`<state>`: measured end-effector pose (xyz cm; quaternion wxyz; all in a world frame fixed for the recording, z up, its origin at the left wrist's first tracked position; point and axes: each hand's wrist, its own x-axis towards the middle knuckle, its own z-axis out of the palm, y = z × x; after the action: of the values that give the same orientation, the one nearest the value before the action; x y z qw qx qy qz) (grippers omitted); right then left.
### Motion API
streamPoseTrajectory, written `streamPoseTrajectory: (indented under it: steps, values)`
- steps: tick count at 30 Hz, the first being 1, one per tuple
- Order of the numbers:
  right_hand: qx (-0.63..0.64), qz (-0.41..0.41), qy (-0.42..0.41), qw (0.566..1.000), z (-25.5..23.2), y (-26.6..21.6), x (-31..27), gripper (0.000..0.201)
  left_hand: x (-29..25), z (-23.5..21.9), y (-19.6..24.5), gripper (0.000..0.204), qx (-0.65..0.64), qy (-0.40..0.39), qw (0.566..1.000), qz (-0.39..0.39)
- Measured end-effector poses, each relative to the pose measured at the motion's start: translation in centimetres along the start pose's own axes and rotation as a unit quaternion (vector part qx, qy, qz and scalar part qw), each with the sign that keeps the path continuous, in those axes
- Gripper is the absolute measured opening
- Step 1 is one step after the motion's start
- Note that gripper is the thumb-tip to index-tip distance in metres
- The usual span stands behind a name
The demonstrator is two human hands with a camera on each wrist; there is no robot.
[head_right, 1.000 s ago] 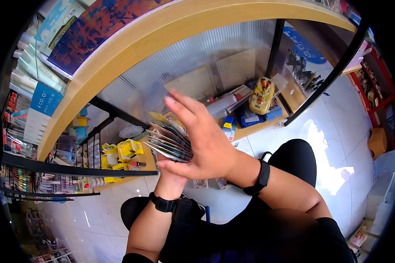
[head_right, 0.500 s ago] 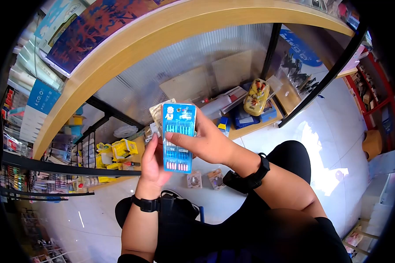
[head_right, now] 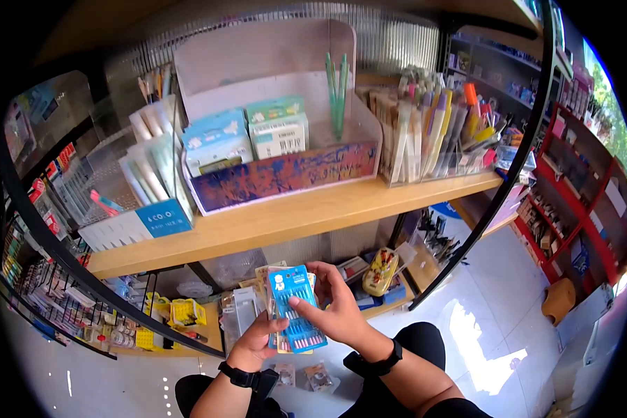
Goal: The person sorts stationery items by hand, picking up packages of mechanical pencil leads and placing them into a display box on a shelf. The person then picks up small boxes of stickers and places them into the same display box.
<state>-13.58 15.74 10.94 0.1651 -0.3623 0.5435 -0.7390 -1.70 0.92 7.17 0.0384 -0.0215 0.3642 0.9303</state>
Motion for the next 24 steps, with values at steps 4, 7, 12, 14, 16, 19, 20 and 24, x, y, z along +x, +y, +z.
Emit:
streamPoseTrajectory:
  steps: [4, 7, 12, 14, 16, 19, 20, 24]
  values:
    - [-0.126, -0.012, 0.008, 0.992, 0.2, -4.0, -0.4, 0.061, -0.2, 3.0, 1.5, 0.074, 0.010, 0.019, 0.999, 0.039]
    - [-0.082, -0.019, 0.047, 0.995, 1.7, -7.6, -1.0, 0.057, -1.2, 6.2, 2.7, 0.080, 0.007, -0.005, 0.999, 0.048]
    - [-0.055, -0.039, 0.046, 0.997, 2.3, -10.5, -0.9, 0.056, -1.4, 8.2, 4.2, 0.077, 0.075, -0.075, 0.986, 0.131]
    - [-0.051, -0.042, 0.041, 0.997, 2.4, -11.2, -1.0, 0.054, -1.8, 9.0, 4.5, 0.076, 0.067, -0.085, 0.985, 0.135]
    - [-0.036, -0.023, 0.052, 0.998, 2.8, -12.1, -1.0, 0.049, -1.9, 9.3, 4.4, 0.076, 0.059, -0.093, 0.984, 0.138]
    - [-0.071, -0.011, 0.057, 0.996, 3.0, -13.5, -1.2, 0.039, -1.8, 9.1, 3.5, 0.071, 0.027, -0.105, 0.983, 0.148]
    - [-0.090, 0.006, 0.059, 0.994, 3.1, -14.1, -1.1, 0.037, -1.9, 9.2, 3.2, 0.071, 0.021, -0.106, 0.983, 0.148]
    - [-0.156, 0.030, 0.011, 0.987, 2.4, -15.3, -0.7, 0.036, -2.1, 9.1, 2.0, 0.066, -0.026, -0.119, 0.982, 0.144]
